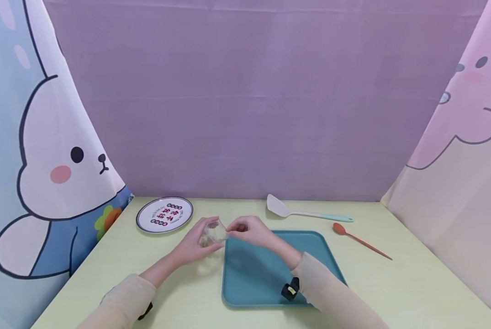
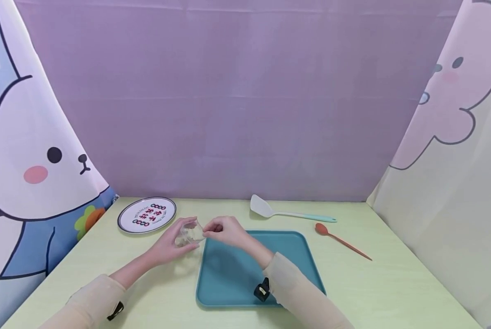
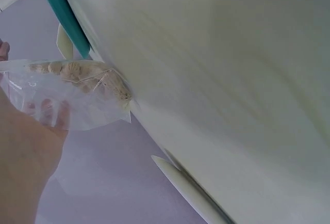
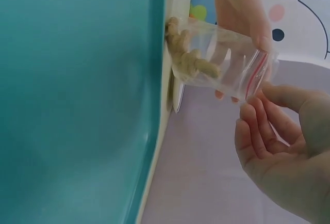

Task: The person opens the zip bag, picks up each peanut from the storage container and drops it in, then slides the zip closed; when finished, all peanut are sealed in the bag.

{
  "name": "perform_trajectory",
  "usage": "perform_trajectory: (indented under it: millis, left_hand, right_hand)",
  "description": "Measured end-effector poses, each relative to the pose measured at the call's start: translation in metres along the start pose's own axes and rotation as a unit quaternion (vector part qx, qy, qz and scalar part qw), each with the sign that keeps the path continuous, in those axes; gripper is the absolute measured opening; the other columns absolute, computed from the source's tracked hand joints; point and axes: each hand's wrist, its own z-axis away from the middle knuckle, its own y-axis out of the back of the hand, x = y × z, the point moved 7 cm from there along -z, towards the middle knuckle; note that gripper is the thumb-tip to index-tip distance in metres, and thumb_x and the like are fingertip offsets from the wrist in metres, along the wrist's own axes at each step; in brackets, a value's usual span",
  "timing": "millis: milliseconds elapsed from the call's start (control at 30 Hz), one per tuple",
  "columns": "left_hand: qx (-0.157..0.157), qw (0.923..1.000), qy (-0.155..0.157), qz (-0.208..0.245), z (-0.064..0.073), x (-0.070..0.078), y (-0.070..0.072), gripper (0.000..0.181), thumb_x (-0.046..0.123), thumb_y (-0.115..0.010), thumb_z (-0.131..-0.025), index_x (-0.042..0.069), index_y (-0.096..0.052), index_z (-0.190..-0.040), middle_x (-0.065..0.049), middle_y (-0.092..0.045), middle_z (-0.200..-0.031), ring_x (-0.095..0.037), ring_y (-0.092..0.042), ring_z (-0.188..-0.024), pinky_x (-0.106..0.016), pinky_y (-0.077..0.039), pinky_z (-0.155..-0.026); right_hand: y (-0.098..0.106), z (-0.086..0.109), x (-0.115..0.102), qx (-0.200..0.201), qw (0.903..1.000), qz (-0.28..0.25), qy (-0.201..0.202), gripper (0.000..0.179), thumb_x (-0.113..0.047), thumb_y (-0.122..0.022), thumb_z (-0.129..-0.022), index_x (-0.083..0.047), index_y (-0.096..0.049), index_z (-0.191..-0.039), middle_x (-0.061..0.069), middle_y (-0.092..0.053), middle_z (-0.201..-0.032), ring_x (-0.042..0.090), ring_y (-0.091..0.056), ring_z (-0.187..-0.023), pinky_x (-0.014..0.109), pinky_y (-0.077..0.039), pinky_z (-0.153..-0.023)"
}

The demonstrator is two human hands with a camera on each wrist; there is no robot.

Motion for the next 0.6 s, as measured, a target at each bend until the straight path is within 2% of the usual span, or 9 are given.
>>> perform_trajectory:
  millis: [133,267,400,500,600]
  left_hand:
    - [0.004,1.0,-0.001,-0.002,0.0,0.001,0.001,0.07,0.033,-0.074,-0.081,0.008,-0.041,-0.137,-0.006,-0.054,-0.126,-0.021,-0.053,-0.118,-0.046,-0.042,-0.102]
    - [0.008,1.0,-0.001,0.0,-0.001,0.002,0.002,0.071,0.032,-0.074,-0.081,0.006,-0.04,-0.137,-0.009,-0.054,-0.126,-0.023,-0.052,-0.119,-0.048,-0.04,-0.103]
    - [0.005,0.9999,0.005,0.009,-0.001,0.002,0.003,0.071,0.029,-0.073,-0.081,0.004,-0.039,-0.138,-0.009,-0.053,-0.128,-0.025,-0.051,-0.12,-0.049,-0.041,-0.102]
    - [0.001,0.9998,0.003,0.018,0.0,0.004,0.004,0.054,0.022,-0.059,-0.092,0.003,-0.039,-0.138,-0.011,-0.053,-0.127,-0.027,-0.051,-0.119,-0.049,-0.043,-0.099]
    - [0.013,0.9995,-0.009,0.026,-0.001,0.006,0.006,0.039,0.014,-0.038,-0.101,0.0,-0.041,-0.137,-0.014,-0.053,-0.126,-0.029,-0.052,-0.117,-0.049,-0.042,-0.099]
  right_hand:
    - [-0.006,0.002,0.003,-0.035,0.9992,-0.012,0.012,0.02,-0.014,-0.062,-0.09,-0.003,-0.069,-0.106,0.009,-0.071,-0.094,0.013,-0.063,-0.076,0.018,-0.051,-0.067]
    - [-0.013,0.003,0.002,-0.071,0.9966,-0.04,0.015,0.02,-0.014,-0.061,-0.091,-0.007,-0.068,-0.109,0.012,-0.071,-0.095,0.027,-0.065,-0.081,0.02,-0.052,-0.067]
    - [-0.019,0.002,0.001,-0.088,0.9936,-0.07,-0.001,0.018,-0.015,-0.062,-0.09,-0.009,-0.069,-0.105,0.009,-0.071,-0.095,0.026,-0.067,-0.084,0.022,-0.054,-0.07]
    - [-0.021,0.002,-0.003,-0.085,0.9934,-0.076,-0.012,0.016,-0.013,-0.064,-0.089,-0.007,-0.069,-0.102,0.009,-0.072,-0.096,0.019,-0.068,-0.087,0.021,-0.054,-0.074]
    - [-0.02,0.004,-0.013,-0.075,0.9949,-0.067,-0.012,0.018,-0.01,-0.067,-0.085,-0.003,-0.068,-0.102,0.013,-0.071,-0.097,0.02,-0.068,-0.089,0.019,-0.053,-0.077]
